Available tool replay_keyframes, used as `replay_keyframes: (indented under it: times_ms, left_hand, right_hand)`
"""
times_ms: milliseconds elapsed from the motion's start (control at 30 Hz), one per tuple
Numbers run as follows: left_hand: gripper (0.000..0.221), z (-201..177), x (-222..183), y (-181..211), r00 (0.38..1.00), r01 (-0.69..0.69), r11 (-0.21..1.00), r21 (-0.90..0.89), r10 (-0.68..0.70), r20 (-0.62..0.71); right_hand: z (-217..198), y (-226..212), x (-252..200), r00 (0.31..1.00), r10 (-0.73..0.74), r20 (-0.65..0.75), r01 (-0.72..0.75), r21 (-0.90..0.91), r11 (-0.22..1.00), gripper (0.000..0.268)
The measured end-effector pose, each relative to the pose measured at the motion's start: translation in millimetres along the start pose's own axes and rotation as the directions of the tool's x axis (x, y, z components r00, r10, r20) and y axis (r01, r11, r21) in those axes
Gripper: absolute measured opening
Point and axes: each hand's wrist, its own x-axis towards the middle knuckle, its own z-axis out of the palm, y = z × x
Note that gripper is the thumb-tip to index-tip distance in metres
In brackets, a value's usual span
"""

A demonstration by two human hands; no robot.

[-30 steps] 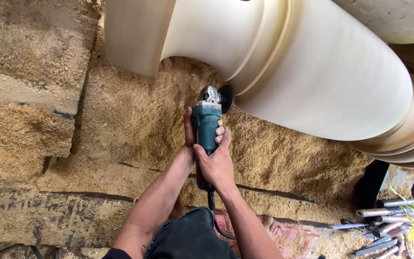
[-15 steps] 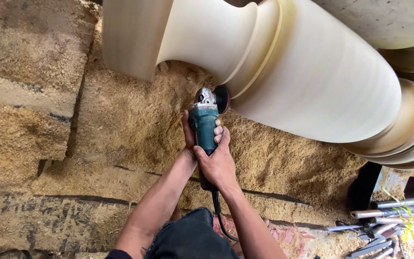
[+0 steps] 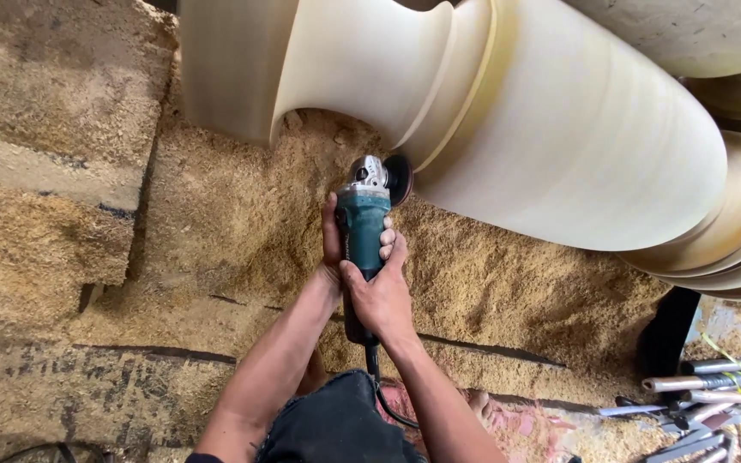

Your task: Sanding a large wooden vase on a lathe using an angle grinder with a sanding attachment.

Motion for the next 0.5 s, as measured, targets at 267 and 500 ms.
replay_keyframes:
  times_ms: [267, 500]
  left_hand:
    - [0.103, -36, -16, -18, 0.998, -0.001, 1.0, -0.011, 0.002, 0.063]
    - [0.09, -5, -22, -80, 0.993, -0.079, 0.969, -0.235, 0.098, 0.067]
  right_hand:
    - [2, 16, -15, 0.999, -0.003, 0.046, 0.002, 0.022, 1.0, 0.099]
    - [-13, 55, -13, 0.988, 0.125, 0.085, -0.109, -0.177, 0.978, 0.106]
